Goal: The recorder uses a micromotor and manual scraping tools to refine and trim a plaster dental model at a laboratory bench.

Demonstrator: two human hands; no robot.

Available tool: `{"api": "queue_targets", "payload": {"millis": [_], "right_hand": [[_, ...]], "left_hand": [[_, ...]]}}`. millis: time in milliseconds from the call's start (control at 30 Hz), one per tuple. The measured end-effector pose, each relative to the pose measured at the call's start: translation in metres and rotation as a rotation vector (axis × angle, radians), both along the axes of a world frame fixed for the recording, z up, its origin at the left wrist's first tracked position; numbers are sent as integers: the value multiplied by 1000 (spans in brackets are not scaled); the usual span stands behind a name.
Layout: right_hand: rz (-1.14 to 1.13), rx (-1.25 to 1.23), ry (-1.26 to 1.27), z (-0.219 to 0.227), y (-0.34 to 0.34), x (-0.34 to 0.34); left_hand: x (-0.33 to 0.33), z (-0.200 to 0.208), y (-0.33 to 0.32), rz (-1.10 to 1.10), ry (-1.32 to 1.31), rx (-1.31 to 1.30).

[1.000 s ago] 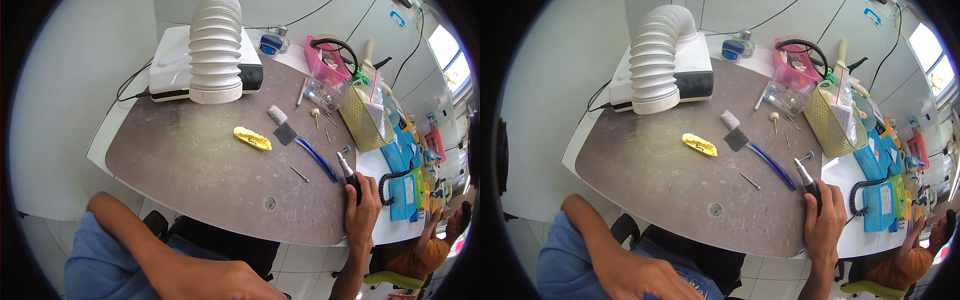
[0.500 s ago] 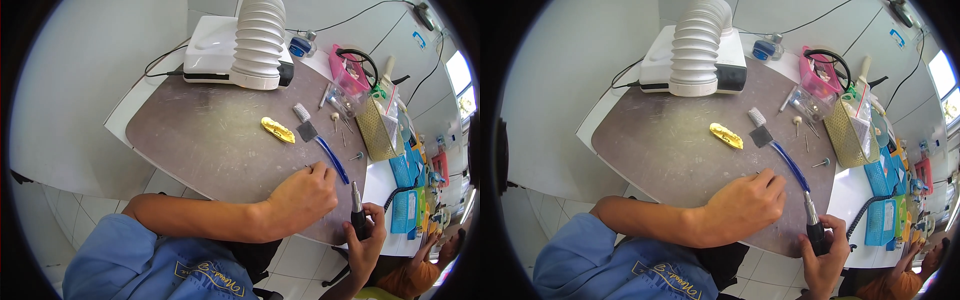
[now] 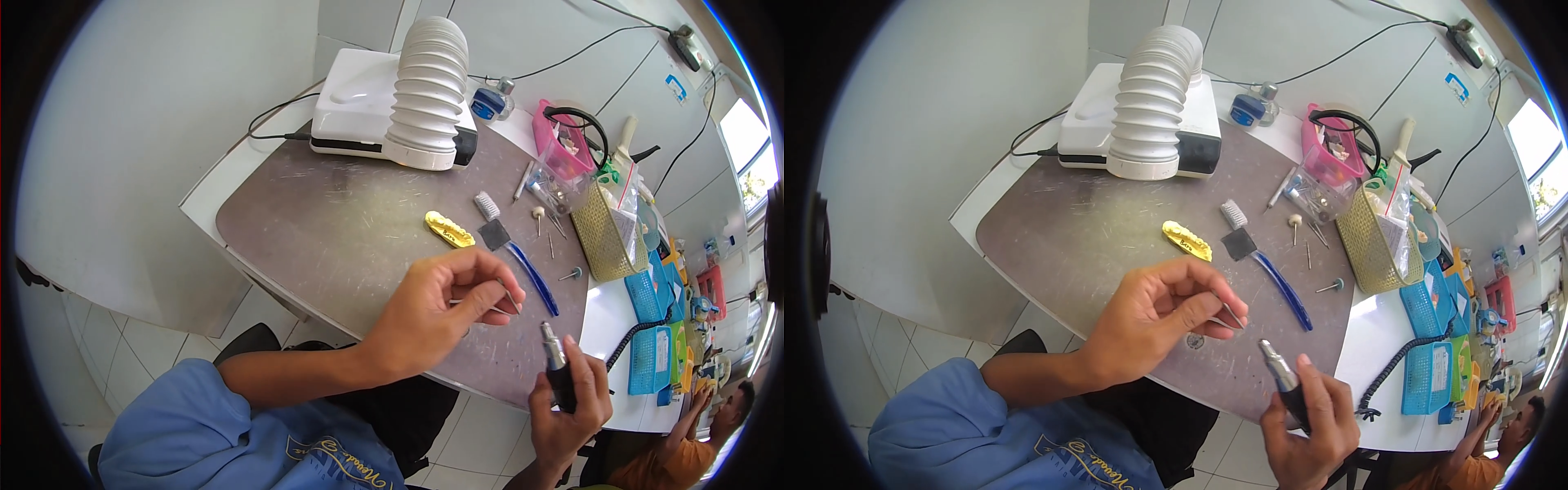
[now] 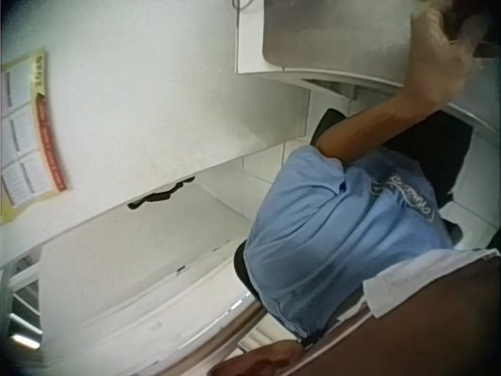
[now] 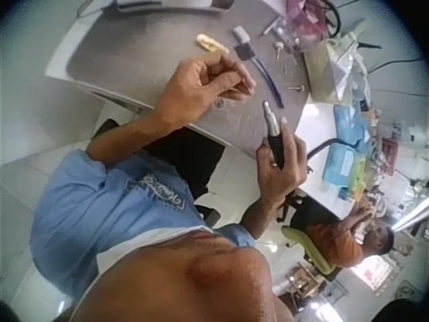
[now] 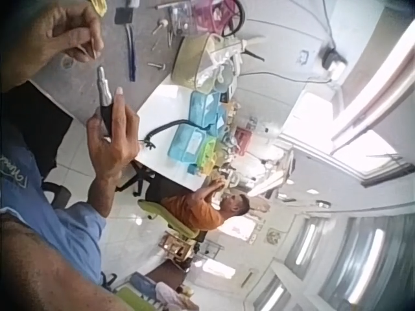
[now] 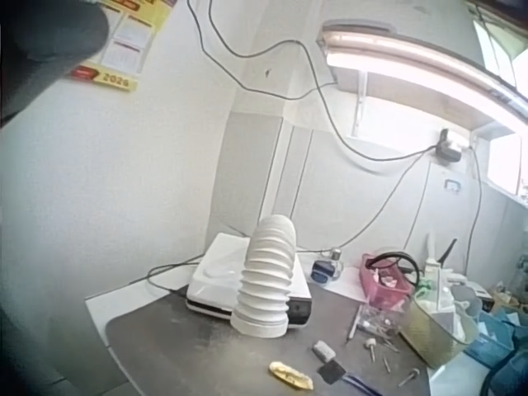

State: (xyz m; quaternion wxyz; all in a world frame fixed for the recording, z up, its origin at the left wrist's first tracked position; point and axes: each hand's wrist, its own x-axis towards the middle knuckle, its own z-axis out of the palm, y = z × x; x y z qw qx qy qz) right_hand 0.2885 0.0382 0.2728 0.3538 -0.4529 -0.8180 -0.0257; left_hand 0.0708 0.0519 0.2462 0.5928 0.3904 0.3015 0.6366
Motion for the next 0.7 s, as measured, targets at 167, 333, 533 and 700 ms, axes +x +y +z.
{"api": "queue_targets", "payload": {"millis": [167, 333, 533, 700], "right_hand": [[46, -80, -43, -4, 6, -11], [16, -127, -68, -1, 8, -10], [43, -106, -76, -1, 11, -12], [155, 65, -132, -3, 16, -7]], "left_hand": [[-6, -4, 0, -22, -207, -61], [-5, 0, 0, 0, -140, -51], [-6, 1, -3, 13, -96, -18], [-1, -5, -7, 37, 24, 50]]}}
